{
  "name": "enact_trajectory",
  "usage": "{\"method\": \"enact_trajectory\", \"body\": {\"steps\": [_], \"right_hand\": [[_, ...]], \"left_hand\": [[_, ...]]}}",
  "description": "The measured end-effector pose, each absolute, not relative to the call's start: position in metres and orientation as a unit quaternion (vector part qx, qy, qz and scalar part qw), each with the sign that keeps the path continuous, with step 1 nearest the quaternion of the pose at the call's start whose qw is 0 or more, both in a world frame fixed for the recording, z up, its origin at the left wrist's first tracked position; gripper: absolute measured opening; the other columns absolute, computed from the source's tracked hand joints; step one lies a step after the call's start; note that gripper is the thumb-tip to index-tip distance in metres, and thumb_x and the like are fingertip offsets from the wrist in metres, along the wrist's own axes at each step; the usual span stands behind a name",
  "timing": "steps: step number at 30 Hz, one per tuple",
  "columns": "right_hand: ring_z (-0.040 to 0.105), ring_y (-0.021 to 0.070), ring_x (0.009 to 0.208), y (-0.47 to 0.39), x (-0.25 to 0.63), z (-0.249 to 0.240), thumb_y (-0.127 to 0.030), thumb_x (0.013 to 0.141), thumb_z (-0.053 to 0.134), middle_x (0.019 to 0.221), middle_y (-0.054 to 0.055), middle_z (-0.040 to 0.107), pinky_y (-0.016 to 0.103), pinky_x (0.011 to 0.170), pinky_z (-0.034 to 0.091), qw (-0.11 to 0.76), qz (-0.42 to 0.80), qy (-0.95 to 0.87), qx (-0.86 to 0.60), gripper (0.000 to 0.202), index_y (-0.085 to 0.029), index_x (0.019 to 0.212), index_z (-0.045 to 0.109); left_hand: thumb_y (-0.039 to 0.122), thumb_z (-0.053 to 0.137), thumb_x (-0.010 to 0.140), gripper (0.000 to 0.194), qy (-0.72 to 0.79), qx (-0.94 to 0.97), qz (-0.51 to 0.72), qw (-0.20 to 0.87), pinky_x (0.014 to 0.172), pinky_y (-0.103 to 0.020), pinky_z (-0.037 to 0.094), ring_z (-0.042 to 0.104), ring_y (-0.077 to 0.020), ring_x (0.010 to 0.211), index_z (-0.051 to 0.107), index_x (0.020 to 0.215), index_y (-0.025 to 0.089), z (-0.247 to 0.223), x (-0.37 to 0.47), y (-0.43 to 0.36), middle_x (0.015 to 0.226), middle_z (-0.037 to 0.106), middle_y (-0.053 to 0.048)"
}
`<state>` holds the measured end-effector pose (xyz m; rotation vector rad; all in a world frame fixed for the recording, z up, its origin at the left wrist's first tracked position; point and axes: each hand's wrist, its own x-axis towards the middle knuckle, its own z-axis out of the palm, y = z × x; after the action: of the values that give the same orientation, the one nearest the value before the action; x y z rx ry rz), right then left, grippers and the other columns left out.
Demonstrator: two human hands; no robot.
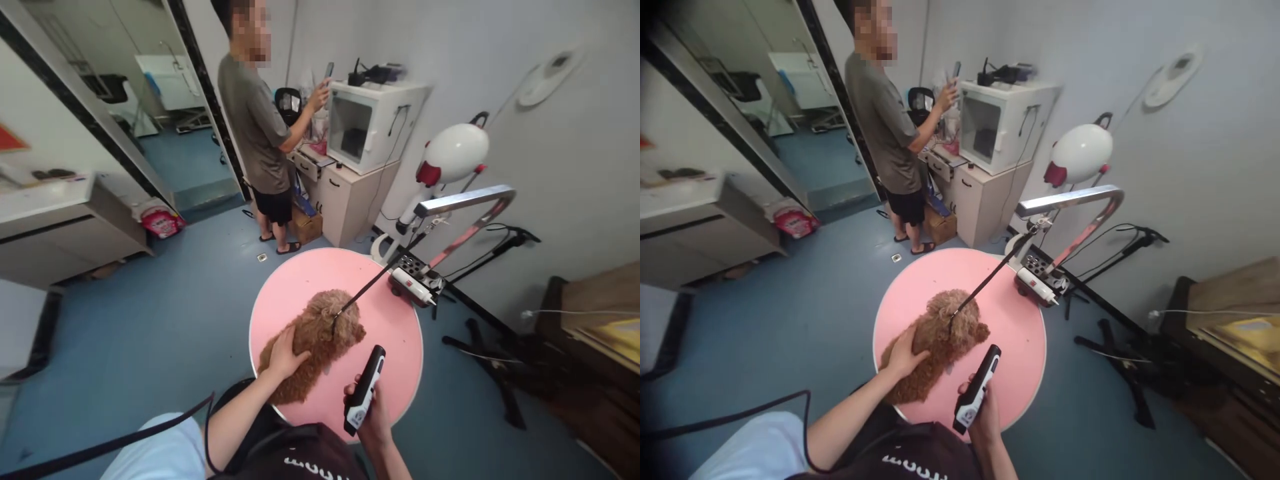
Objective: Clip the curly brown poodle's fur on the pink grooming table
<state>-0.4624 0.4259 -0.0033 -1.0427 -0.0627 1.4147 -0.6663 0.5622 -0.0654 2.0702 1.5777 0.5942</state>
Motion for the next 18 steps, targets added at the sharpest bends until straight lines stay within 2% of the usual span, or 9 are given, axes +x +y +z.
{"method": "enact_trajectory", "body": {"steps": [3, 7, 10, 14, 18], "right_hand": [[0.057, 0.0139, 0.046, 0.429, -0.484, -0.005, -0.062, 0.065, 0.072, 0.066, -0.001, 0.068, 0.025, 0.044, 0.046, 0.641, 0.613, -0.019, -0.462, 0.052, -0.020, 0.091, 0.058], [0.061, 0.0162, 0.053, 0.435, -0.518, -0.009, -0.062, 0.063, 0.074, 0.068, -0.001, 0.069, 0.028, 0.049, 0.051, 0.673, 0.567, -0.032, -0.473, 0.053, -0.020, 0.092, 0.061], [0.068, 0.0188, 0.066, 0.445, -0.536, -0.015, -0.063, 0.067, 0.071, 0.077, 0.001, 0.073, 0.030, 0.061, 0.056, 0.726, 0.500, -0.025, -0.471, 0.050, -0.021, 0.093, 0.064], [0.070, 0.0220, 0.081, 0.465, -0.544, -0.031, -0.062, 0.076, 0.065, 0.094, 0.005, 0.074, 0.036, 0.071, 0.057, 0.782, 0.403, -0.115, -0.462, 0.047, -0.024, 0.103, 0.065], [0.068, 0.0251, 0.093, 0.479, -0.541, -0.031, -0.046, 0.081, 0.066, 0.101, 0.006, 0.073, 0.043, 0.084, 0.054, 0.785, 0.222, -0.253, -0.521, 0.038, -0.025, 0.112, 0.060]], "left_hand": [[0.043, 0.067, 0.072, 0.080, 0.569, 0.760, 0.192, 0.247, 0.109, -0.049, 0.038, 0.046, -0.0318, 0.131, 0.037, 0.140, 0.016, -0.067, -0.665, 0.562, 0.140, 0.050, -0.015], [0.050, 0.065, 0.071, 0.090, 0.570, 0.764, 0.152, 0.261, 0.113, -0.048, 0.030, 0.036, -0.0328, 0.137, 0.032, 0.143, 0.008, -0.067, -0.662, 0.561, 0.147, 0.040, -0.019], [0.051, 0.066, 0.069, 0.095, 0.534, 0.786, 0.131, 0.283, 0.113, -0.048, 0.029, 0.033, -0.0340, 0.139, 0.029, 0.144, 0.006, -0.068, -0.664, 0.565, 0.149, 0.036, -0.022], [0.054, 0.069, 0.066, 0.104, 0.432, 0.840, 0.132, 0.299, 0.113, -0.051, 0.030, 0.031, -0.0356, 0.140, 0.023, 0.148, 0.010, -0.073, -0.677, 0.577, 0.151, 0.033, -0.020], [0.050, 0.069, 0.067, 0.106, 0.372, 0.870, 0.142, 0.291, 0.114, -0.051, 0.030, 0.026, -0.0362, 0.142, 0.016, 0.149, 0.007, -0.079, -0.695, 0.583, 0.154, 0.026, -0.023]]}}
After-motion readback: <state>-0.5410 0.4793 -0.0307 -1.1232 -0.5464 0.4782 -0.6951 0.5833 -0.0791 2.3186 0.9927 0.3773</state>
